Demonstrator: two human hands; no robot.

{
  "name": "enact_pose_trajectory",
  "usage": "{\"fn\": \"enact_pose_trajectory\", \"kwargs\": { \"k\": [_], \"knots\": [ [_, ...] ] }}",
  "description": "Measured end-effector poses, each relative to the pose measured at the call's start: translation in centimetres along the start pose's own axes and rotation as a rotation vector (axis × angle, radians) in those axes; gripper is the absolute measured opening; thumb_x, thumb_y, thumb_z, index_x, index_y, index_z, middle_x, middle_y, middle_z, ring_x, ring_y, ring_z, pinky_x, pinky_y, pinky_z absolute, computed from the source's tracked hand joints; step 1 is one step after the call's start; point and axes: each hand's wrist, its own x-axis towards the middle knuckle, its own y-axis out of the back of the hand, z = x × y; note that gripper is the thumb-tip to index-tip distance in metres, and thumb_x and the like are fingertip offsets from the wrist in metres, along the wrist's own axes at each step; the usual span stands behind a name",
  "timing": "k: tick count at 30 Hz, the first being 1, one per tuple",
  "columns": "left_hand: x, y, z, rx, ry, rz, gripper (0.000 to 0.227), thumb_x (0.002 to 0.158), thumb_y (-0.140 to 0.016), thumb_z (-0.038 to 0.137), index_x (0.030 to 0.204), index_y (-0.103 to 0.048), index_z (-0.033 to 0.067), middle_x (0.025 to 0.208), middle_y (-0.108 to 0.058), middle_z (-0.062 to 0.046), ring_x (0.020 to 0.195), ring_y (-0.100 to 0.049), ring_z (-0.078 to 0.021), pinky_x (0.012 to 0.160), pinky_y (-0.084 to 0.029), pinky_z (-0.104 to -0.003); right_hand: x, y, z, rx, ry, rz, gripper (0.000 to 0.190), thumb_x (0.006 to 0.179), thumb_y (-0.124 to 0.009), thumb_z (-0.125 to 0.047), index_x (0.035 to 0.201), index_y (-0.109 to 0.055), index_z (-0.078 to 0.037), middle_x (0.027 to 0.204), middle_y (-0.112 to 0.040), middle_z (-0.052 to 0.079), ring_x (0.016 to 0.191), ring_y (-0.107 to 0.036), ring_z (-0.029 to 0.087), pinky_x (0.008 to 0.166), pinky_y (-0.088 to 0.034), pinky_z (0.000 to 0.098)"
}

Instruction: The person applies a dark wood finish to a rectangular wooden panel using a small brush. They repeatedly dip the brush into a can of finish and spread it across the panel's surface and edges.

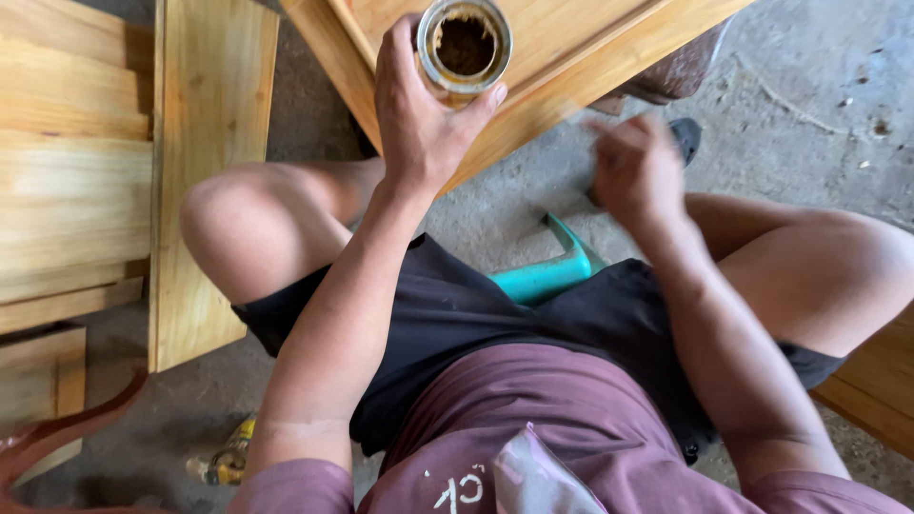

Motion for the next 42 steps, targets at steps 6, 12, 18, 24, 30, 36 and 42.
{"fn": "enact_pose_trajectory", "kwargs": {
  "k": [6,12,18,24,30,36,42],
  "knots": [
    [-0.2,-0.2,0.0,0.016,-0.028,0.01,0.079,0.082,-0.097,0.02,0.14,-0.046,0.0058,0.134,-0.06,-0.014,0.129,-0.06,-0.0327,0.114,-0.048,-0.044,1.0,0.1,1.2,-0.114,0.075,0.051,0.024,0.094,-0.073,0.002,0.112,-0.079,-0.012,0.096,-0.061,0.013,0.089,-0.063,0.033,0.077,-0.054,0.045],
    [-0.4,0.1,-0.2,0.026,-0.027,0.017,0.081,0.082,-0.098,0.021,0.141,-0.044,0.0054,0.133,-0.059,-0.013,0.128,-0.059,-0.0321,0.114,-0.048,-0.044,-2.3,-2.8,-4.9,0.061,0.167,-0.092,0.032,0.092,-0.072,-0.002,0.12,-0.078,-0.015,0.095,-0.059,0.01,0.089,-0.062,0.031,0.075,-0.055,0.0439],
    [0.2,0.0,0.2,0.014,-0.032,-0.016,0.078,0.083,-0.096,0.021,0.139,-0.045,0.0051,0.13,-0.06,-0.013,0.126,-0.06,-0.0304,0.112,-0.047,-0.043,-0.7,-1.6,-6.1,0.182,0.266,-0.222,0.033,0.086,-0.071,-0.002,0.115,-0.078,-0.016,0.09,-0.06,0.01,0.089,-0.064,0.032,0.075,-0.056,0.0439],
    [-0.6,0.0,0.1,0.019,0.019,-0.035,0.078,0.083,-0.097,0.023,0.138,-0.045,0.0056,0.13,-0.06,-0.013,0.125,-0.06,-0.03,0.112,-0.047,-0.043,0.8,1.5,1.2,-0.052,-0.013,0.01,0.036,0.096,-0.066,0.002,0.127,-0.078,-0.013,0.097,-0.064,0.014,0.09,-0.065,0.033,0.079,-0.055,0.0443],
    [-0.4,-0.5,0.3,0.028,-0.018,-0.071,0.078,0.084,-0.097,0.023,0.139,-0.045,0.0059,0.131,-0.058,-0.014,0.127,-0.058,-0.0309,0.112,-0.047,-0.044,0.9,-0.2,1.5,-0.053,-0.007,0.052,0.029,0.097,-0.07,-0.001,0.12,-0.08,-0.015,0.097,-0.063,0.014,0.092,-0.064,0.034,0.078,-0.054,0.0449],
    [-0.5,-0.4,0.6,0.037,0.022,-0.079,0.078,0.082,-0.097,0.023,0.138,-0.045,0.0049,0.13,-0.059,-0.015,0.125,-0.059,-0.0321,0.111,-0.047,-0.044,-0.2,-1.2,0.8,0.067,-0.032,0.033,0.031,0.094,-0.068,0.0,0.121,-0.078,-0.012,0.1,-0.064,0.015,0.092,-0.065,0.033,0.08,-0.055,0.0448],
    [-0.7,-0.6,0.8,0.058,0.029,-0.106,0.078,0.081,-0.096,0.022,0.137,-0.045,0.0043,0.129,-0.059,-0.016,0.124,-0.059,-0.0331,0.109,-0.047,-0.045,3.5,2.1,7.4,-0.089,-0.109,0.157,0.033,0.099,-0.067,0.002,0.129,-0.076,-0.008,0.102,-0.063,0.015,0.094,-0.064,0.032,0.083,-0.053,0.0436]
  ]
}}
